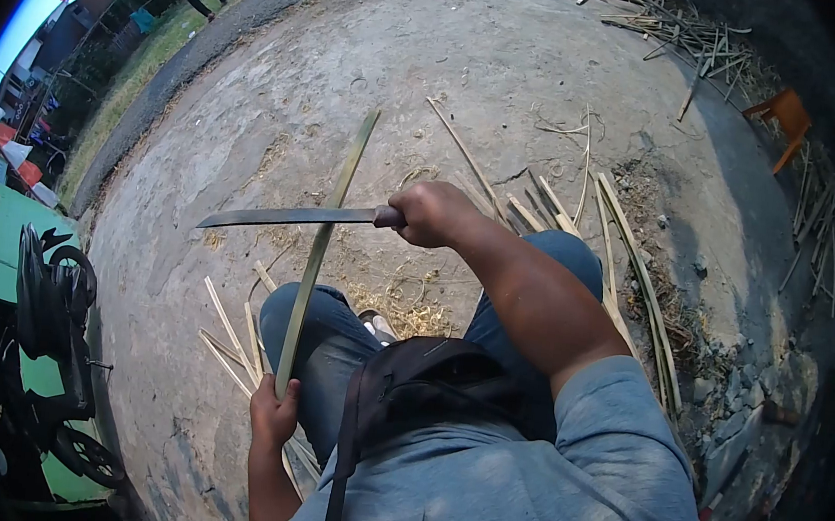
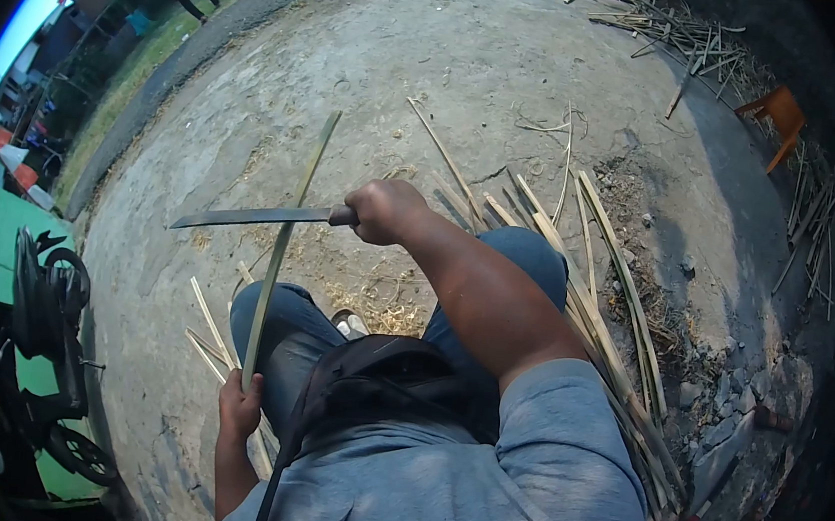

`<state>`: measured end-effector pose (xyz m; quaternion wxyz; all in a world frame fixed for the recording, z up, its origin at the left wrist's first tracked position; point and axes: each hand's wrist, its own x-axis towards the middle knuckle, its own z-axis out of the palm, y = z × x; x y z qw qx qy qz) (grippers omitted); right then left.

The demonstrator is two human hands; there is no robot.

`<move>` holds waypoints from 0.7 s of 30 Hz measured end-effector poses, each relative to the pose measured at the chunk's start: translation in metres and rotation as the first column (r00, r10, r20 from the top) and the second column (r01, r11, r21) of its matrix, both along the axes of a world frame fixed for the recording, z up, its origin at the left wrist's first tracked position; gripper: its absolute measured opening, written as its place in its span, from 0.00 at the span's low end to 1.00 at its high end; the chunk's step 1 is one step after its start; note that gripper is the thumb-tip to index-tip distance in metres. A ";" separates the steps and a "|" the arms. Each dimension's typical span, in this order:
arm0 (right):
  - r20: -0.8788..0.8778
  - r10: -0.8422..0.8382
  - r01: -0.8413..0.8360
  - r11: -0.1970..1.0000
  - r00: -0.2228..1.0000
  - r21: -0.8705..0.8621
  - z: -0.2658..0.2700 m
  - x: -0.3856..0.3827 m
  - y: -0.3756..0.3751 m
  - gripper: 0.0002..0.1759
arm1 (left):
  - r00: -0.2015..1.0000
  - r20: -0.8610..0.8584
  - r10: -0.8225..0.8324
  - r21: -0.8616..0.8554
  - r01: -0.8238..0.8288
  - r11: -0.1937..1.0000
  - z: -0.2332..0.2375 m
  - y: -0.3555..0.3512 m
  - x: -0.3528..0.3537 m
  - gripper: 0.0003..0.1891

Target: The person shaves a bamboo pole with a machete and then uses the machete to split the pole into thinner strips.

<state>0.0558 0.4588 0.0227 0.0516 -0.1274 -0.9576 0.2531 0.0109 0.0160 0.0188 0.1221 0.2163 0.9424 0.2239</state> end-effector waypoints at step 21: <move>0.003 0.155 -0.154 0.982 0.988 0.111 0.000 -0.003 -0.016 0.08 | 1.000 -0.010 0.001 0.011 -0.001 1.000 -0.008 -0.005 -0.002 0.31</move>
